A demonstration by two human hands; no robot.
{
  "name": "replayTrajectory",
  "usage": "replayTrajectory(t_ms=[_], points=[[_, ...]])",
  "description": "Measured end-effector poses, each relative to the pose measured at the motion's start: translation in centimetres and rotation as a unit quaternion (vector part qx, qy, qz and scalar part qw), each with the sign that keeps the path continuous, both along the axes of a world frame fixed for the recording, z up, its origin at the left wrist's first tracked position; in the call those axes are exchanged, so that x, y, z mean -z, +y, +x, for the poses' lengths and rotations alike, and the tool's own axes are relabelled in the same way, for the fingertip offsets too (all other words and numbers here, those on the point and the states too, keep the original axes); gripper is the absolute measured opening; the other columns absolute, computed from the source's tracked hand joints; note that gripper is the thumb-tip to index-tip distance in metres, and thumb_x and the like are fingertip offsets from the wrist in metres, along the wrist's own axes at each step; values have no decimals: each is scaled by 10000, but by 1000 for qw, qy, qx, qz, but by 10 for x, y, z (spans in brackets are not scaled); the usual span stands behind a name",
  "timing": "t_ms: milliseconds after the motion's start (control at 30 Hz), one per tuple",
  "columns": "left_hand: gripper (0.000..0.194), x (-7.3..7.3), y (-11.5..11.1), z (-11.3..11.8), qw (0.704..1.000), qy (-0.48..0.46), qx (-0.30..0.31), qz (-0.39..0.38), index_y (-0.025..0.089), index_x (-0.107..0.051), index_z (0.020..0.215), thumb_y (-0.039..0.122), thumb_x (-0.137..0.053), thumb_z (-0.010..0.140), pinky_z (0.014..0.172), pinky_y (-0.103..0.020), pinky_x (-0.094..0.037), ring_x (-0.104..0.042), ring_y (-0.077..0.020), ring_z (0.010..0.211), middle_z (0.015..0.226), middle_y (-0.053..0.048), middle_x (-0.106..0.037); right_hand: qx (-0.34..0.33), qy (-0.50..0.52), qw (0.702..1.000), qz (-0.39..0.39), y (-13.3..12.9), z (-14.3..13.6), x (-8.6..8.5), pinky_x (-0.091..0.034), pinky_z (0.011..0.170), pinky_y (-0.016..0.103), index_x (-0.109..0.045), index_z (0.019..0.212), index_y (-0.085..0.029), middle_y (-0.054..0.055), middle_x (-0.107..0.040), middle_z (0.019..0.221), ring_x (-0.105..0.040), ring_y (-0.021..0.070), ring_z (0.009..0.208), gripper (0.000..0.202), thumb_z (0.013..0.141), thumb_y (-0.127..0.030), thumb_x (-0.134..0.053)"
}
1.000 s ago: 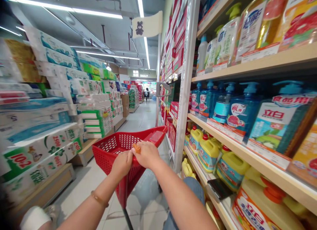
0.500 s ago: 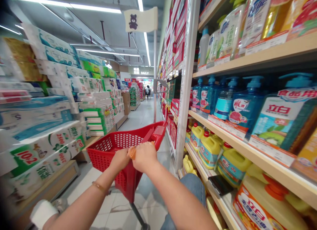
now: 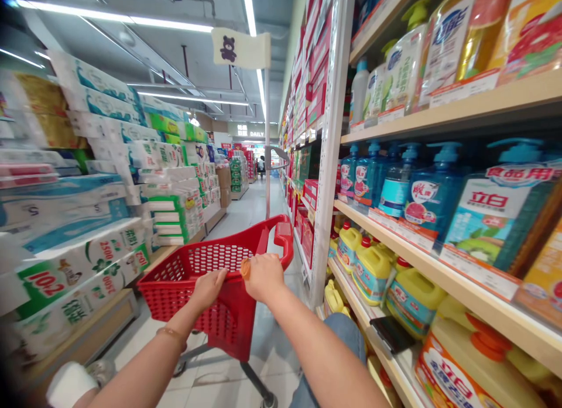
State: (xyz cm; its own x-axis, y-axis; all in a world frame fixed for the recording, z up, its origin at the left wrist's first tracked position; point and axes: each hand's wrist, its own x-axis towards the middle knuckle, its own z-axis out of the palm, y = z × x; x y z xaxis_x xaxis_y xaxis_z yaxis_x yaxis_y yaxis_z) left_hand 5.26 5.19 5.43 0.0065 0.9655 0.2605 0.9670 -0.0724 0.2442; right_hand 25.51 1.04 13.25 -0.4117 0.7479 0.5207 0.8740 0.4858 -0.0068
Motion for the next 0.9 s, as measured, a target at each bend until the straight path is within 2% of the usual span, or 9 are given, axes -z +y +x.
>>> replayTrajectory(t_ms=[167,300,367,433,533,600,700,800,900], points=[[544,7,2,-4,1000,-3,-17,-15,203,-656,1031,411,-156,989,892,-343,-396,-610,-220,1101,1109,-91,-712,105,43,994,-3,14,-9,9,-333,922,429,-653,969,-63,187,-664,949,-573,303,958,279,791,-228,-514],[528,10,2,2,999,-9,20,-28,267,-637,1092,425,-143,990,893,-316,-400,-601,-187,1121,1164,-29,-699,6,21,1000,8,16,-36,34,-278,1021,409,-629,1079,-41,209,-638,1093,-534,301,1075,364,798,-241,-515],[538,10,-1,-4,999,-9,21,-35,265,-642,1087,428,-139,989,885,-317,-403,-604,-192,1119,1164,-34,-700,-41,13,999,-2,20,-35,41,-275,1037,387,-627,1095,-69,176,-645,1104,-535,281,1086,364,804,-257,-515],[570,11,-7,-16,999,-6,2,-41,226,-662,1032,436,-134,985,865,-342,-409,-613,-226,1101,1126,-74,-710,-45,28,998,-16,28,-26,41,-275,1047,373,-630,1093,-100,144,-657,1100,-540,264,1088,354,803,-273,-522],[584,13,-15,-27,999,2,-22,-48,208,-666,964,443,-131,980,839,-368,-412,-620,-255,1069,1081,-99,-716,14,69,997,-14,37,-13,39,-226,1091,380,-618,1125,-80,158,-638,1160,-505,272,1162,385,788,-244,-529],[549,15,-19,-25,998,8,-25,-51,232,-647,1005,449,-144,978,847,-380,-406,-610,-254,1075,1116,-84,-703,41,82,996,-13,37,-18,45,-189,1115,394,-608,1138,-49,185,-618,1191,-482,284,1197,406,778,-222,-534],[454,16,-26,-13,999,17,-12,-49,253,-599,1092,453,-209,974,881,-389,-390,-581,-244,1112,1191,-73,-668,-36,61,997,-33,33,-38,63,-182,1126,390,-578,1190,-60,178,-592,1253,-467,274,1232,448,790,-259,-552],[421,16,-35,-10,998,39,8,-57,236,-580,1062,424,-211,982,878,-361,-386,-598,-214,1085,1151,-72,-679,-122,45,990,-55,36,-48,74,-199,1126,370,-546,1248,-122,122,-574,1313,-446,235,1272,448,855,-334,-523],[445,16,-44,-14,995,74,-11,-68,213,-569,980,420,-175,989,824,-343,-402,-637,-213,1027,1042,-79,-710,-82,61,992,-79,48,-43,74,-201,1130,369,-578,1210,-141,106,-598,1287,-464,223,1261,383,896,-341,-484]])
